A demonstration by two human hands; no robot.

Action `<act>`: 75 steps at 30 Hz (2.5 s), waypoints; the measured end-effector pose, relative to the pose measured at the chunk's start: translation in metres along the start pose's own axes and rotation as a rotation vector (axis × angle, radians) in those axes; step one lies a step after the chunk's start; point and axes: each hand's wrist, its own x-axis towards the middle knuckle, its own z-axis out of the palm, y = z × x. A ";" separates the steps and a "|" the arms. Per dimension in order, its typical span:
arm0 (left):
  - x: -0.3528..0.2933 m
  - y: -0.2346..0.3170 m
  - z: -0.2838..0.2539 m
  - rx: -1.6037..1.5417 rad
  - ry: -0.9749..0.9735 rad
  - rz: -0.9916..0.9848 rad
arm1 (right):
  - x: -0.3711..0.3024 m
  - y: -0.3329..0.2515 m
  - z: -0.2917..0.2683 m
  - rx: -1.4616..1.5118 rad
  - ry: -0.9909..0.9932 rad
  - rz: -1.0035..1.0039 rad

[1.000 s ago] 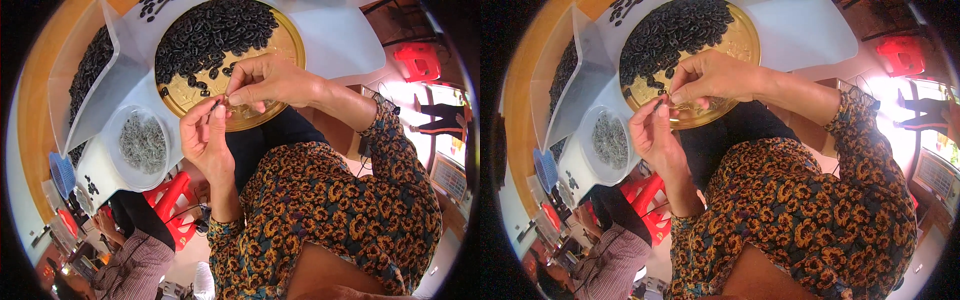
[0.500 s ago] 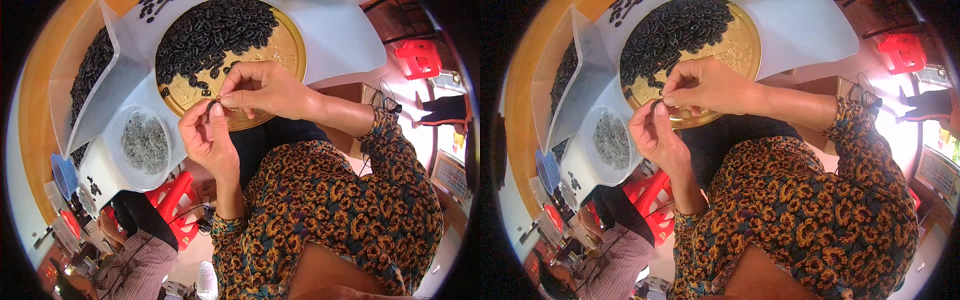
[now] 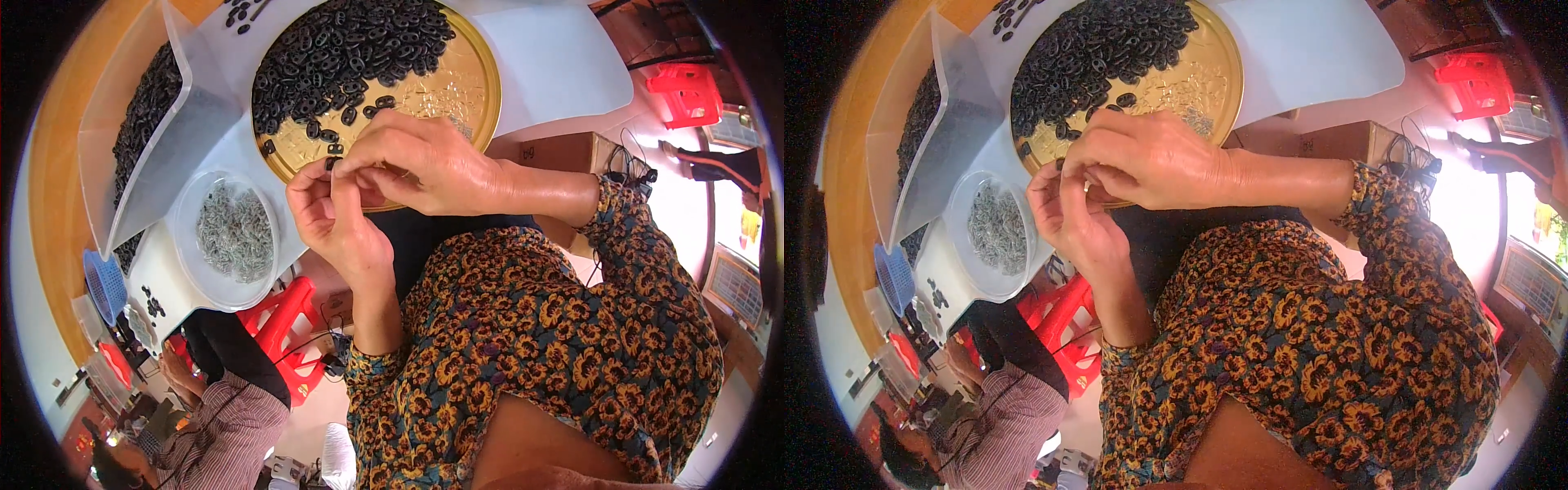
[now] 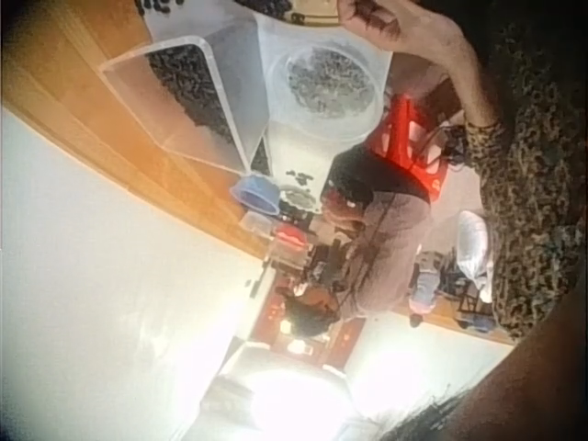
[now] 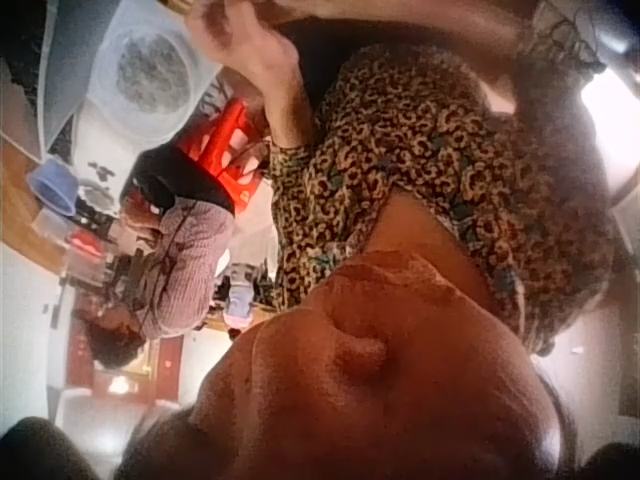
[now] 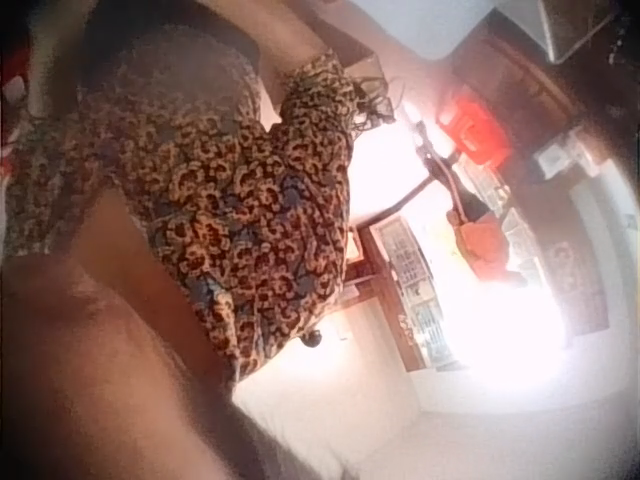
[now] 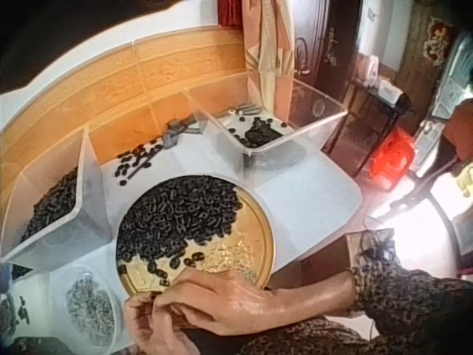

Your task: The person sorts and inspects small black plastic components by hand, picking them from a gold tray and placing them into a plastic bin.

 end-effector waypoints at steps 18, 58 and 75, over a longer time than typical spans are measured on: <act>-0.001 -0.001 -0.007 -0.017 -0.096 0.039 | 0.006 -0.003 -0.020 1.316 -0.102 1.126; -0.006 0.012 0.003 -0.056 -0.044 0.036 | 0.003 -0.006 -0.005 0.928 0.012 0.835; 0.001 0.009 -0.015 0.015 -0.085 -0.112 | 0.003 -0.002 -0.019 0.679 -0.016 0.713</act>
